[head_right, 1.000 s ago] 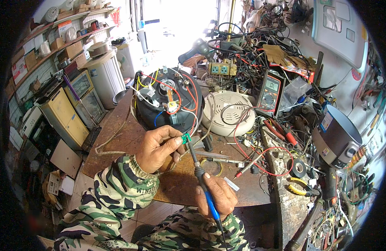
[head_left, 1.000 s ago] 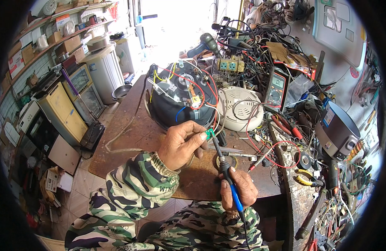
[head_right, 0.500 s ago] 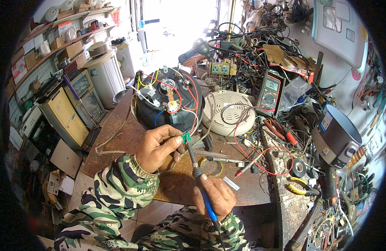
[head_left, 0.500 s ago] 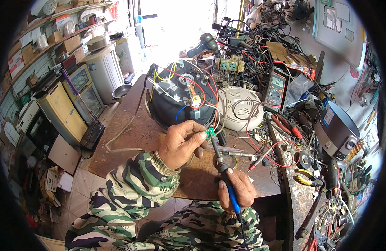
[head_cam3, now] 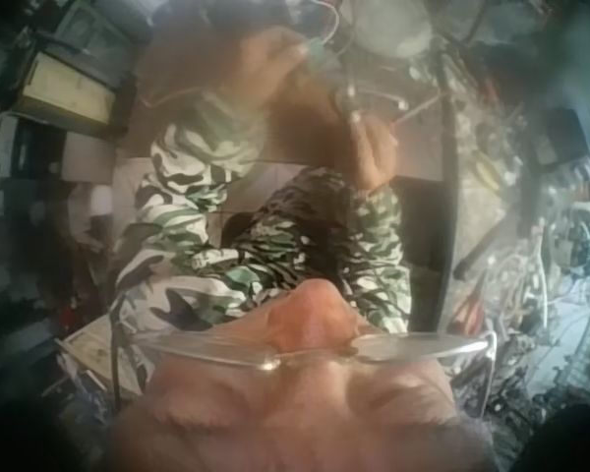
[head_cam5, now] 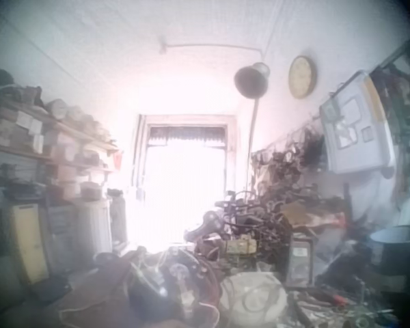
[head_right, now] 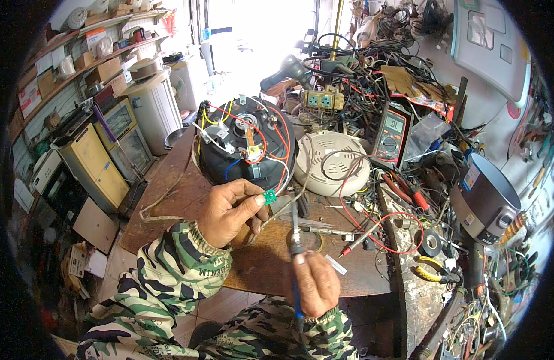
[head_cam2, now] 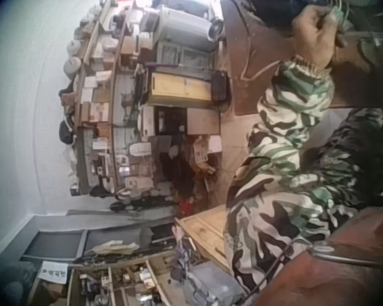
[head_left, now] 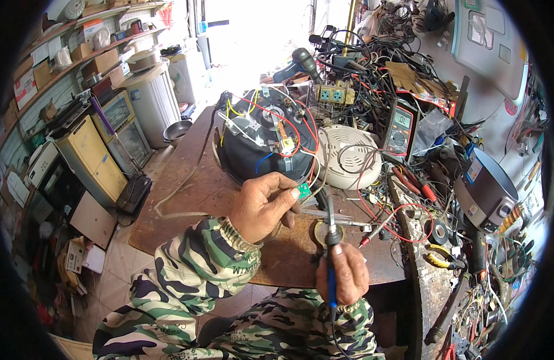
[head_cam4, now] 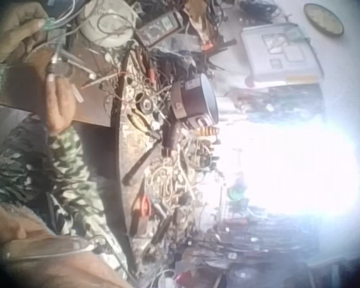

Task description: The person solders a small green circuit board using a soldering iron and solder wire. They hold the board with one hand and apply heat and solder to specific points on the board with the other hand.

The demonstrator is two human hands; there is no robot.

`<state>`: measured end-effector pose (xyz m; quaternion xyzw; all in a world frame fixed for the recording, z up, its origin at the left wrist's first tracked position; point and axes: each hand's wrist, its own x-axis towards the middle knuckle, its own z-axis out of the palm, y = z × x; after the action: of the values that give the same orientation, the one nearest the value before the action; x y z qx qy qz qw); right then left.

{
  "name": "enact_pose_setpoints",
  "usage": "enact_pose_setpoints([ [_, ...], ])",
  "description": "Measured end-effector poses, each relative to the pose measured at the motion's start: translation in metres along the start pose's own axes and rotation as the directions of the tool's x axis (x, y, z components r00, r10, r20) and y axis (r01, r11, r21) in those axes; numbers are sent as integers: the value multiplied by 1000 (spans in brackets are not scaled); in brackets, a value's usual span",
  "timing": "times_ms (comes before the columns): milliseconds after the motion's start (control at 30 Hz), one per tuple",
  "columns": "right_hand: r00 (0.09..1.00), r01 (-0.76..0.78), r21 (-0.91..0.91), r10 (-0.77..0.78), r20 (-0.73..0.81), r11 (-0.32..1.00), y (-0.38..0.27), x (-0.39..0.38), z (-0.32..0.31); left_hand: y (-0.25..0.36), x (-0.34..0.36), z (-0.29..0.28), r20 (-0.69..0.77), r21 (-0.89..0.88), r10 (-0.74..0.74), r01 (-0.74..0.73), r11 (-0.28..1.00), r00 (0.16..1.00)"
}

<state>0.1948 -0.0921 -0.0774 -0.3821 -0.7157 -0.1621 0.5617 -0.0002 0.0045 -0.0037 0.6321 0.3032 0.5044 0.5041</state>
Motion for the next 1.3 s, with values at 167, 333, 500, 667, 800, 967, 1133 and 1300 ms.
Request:
enact_pose_setpoints([
  [167, 994, 57, 148, -70, 80, 987, -4, 11, -2, -2, 0, 4, -25, 36, 24, -23, 999, 999],
  [333, 994, 83, 140, -92, 58, 987, 0, 11, 4, -2, -1, 1, -8, 46, 26, -26, 999, 1000],
  [500, 992, 103, 84, -108, 60, 991, 1, 9, 6, -3, -1, 2, -8, 39, 25, -24, 999, 1000],
  [667, 1000, -10, -9, 10, -1, 1000, 2, 4, 6, -1, -3, 0, -14, 44, 29, -28, 999, 999],
  [800, 999, 28, 104, -30, 16, 994, -1, 5, 2, -1, -1, 3, -11, 54, 35, -35, 998, 999],
  [967, 998, 29, 145, -35, 45, 989, -1, 9, 3, -1, -1, 4, -11, 54, 45, -44, 998, 999],
  [1133, 997, 45, 127, -52, 53, 991, 0, 11, 3, 1, -1, 2, 11, 53, 11, -11, 999, 1000],
  [1300, 997, 57, 135, -64, 50, 989, 1, 10, 4, 3, -1, -1, 34, 8, -24, 24, 1000, 999],
])
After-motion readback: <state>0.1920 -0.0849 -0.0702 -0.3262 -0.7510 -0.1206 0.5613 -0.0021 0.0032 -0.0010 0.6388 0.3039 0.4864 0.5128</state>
